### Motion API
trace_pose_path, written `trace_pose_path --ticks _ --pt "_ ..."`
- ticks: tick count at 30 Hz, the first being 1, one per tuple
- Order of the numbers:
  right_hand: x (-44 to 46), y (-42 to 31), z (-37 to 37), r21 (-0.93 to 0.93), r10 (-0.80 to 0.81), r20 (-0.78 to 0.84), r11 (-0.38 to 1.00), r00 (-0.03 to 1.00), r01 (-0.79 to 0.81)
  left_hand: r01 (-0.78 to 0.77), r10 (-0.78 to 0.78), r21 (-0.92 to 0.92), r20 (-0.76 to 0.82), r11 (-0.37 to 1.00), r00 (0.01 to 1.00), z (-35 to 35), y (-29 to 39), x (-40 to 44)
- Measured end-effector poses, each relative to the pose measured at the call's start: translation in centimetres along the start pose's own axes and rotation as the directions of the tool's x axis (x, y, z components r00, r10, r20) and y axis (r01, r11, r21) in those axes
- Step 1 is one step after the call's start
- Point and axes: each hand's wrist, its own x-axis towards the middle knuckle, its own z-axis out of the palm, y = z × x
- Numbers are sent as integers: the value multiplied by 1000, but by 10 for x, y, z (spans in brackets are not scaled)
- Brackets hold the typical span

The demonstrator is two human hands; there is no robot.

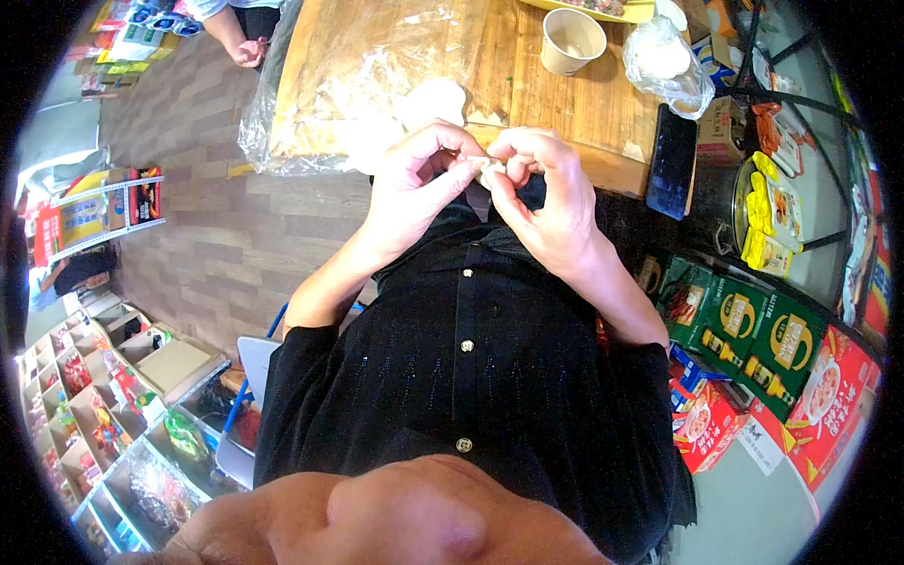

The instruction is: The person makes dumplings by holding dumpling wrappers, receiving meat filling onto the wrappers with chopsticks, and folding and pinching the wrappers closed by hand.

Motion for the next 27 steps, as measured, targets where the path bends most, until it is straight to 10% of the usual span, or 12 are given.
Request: trace_pose_path --ticks 11,14,16,27 --pt "-2 5 -2 48 -7 -9 999 1000 7 46 -48 -63 -30 997 998 3 -3 -1" --pt "0 4 -7 32 -20 26 999 999 19 -90 93 176 -9 980 996 1 3 2" --pt "1 5 -9 -14 -36 90 999 995 38 -478 476 452 127 753 870 -3 0 8" --pt "35 -13 -21 -207 -199 409 930 890 303 -404 388 447 130 798 912 -11 19 1"
